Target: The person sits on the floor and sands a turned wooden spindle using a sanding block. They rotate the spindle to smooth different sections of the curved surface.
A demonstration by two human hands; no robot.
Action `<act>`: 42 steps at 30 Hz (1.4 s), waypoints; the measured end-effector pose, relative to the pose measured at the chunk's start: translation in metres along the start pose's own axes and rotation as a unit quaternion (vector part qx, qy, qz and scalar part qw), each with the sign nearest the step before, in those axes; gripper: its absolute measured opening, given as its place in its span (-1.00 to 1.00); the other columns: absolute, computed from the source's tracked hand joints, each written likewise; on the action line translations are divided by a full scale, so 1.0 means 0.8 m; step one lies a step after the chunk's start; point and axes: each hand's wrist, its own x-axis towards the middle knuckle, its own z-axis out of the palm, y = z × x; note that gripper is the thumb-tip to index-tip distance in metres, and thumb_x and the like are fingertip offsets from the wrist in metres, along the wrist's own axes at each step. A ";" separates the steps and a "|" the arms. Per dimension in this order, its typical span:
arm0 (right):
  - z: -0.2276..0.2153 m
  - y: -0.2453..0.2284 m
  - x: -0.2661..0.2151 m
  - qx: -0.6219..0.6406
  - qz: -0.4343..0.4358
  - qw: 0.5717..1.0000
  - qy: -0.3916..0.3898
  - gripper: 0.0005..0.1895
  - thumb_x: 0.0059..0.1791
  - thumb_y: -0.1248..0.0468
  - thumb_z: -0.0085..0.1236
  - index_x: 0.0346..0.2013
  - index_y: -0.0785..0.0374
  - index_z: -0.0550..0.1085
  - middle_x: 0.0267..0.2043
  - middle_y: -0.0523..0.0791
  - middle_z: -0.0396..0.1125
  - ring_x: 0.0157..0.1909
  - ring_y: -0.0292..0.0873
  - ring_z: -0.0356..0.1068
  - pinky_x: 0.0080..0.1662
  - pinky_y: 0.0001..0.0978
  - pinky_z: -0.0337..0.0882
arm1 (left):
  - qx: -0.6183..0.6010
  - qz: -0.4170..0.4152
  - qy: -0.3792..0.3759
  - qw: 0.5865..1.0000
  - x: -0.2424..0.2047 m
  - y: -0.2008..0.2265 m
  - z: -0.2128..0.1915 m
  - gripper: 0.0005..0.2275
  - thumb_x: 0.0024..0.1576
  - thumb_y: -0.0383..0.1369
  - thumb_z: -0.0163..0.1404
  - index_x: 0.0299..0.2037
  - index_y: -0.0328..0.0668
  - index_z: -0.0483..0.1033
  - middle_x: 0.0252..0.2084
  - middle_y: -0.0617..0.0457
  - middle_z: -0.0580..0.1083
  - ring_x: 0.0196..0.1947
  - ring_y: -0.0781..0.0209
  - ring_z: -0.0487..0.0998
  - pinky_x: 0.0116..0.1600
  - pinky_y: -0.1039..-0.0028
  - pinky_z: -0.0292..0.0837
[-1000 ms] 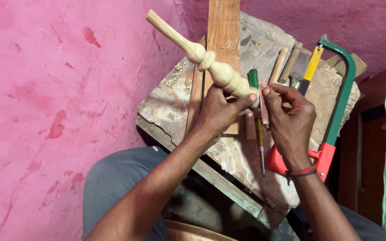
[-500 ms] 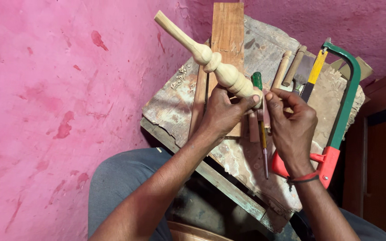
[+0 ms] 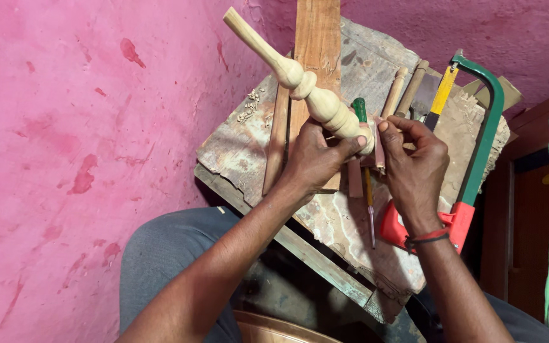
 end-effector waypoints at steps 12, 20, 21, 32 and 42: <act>0.000 -0.003 0.000 -0.069 -0.074 0.995 0.013 -0.69 0.13 0.17 0.24 -0.01 0.40 0.60 -0.37 -0.11 0.50 -0.37 -0.35 0.44 -0.35 -0.50 0.41 | 0.016 -0.004 0.021 1.000 0.002 0.007 -0.001 -0.68 0.09 -0.53 0.18 0.05 -0.41 0.46 -0.07 -0.05 0.55 -0.07 0.24 0.61 0.02 0.47 0.61; 0.003 -0.009 -0.002 -0.060 -0.041 0.997 -0.001 -0.67 0.12 0.15 0.22 0.01 0.39 0.59 -0.40 -0.08 0.49 -0.43 -0.34 0.44 -0.42 -0.48 0.40 | -0.013 0.031 0.019 0.999 0.006 0.006 -0.002 -0.68 0.12 -0.54 0.17 0.06 -0.42 0.43 -0.05 -0.07 0.55 -0.05 0.22 0.62 0.06 0.48 0.62; 0.003 -0.010 -0.001 -0.079 -0.057 0.995 0.000 -0.67 0.13 0.16 0.23 0.01 0.39 0.59 -0.43 -0.06 0.49 -0.44 -0.32 0.43 -0.41 -0.47 0.38 | -0.010 0.004 0.022 1.000 0.006 0.006 -0.001 -0.67 0.11 -0.54 0.17 0.06 -0.39 0.43 -0.06 -0.05 0.55 -0.07 0.23 0.62 0.03 0.47 0.62; 0.000 -0.013 -0.003 -0.062 -0.054 0.997 0.012 -0.66 0.12 0.15 0.22 0.01 0.39 0.59 -0.43 -0.11 0.42 -0.46 -0.32 0.41 -0.45 -0.45 0.38 | -0.025 -0.018 0.009 0.999 -0.001 0.008 -0.001 -0.67 0.10 -0.48 0.22 0.02 -0.44 0.46 -0.10 -0.04 0.56 -0.11 0.23 0.64 -0.07 0.47 0.68; -0.003 0.021 0.015 -0.025 -0.062 0.997 0.039 -0.71 0.11 0.24 0.30 0.02 0.40 0.59 -0.33 -0.07 0.41 -0.31 -0.33 0.34 -0.30 -0.48 0.37 | 0.006 0.016 -0.020 1.000 -0.001 0.000 -0.001 -0.66 0.12 -0.46 0.24 0.05 -0.43 0.50 -0.04 -0.08 0.59 -0.06 0.24 0.63 0.00 0.50 0.64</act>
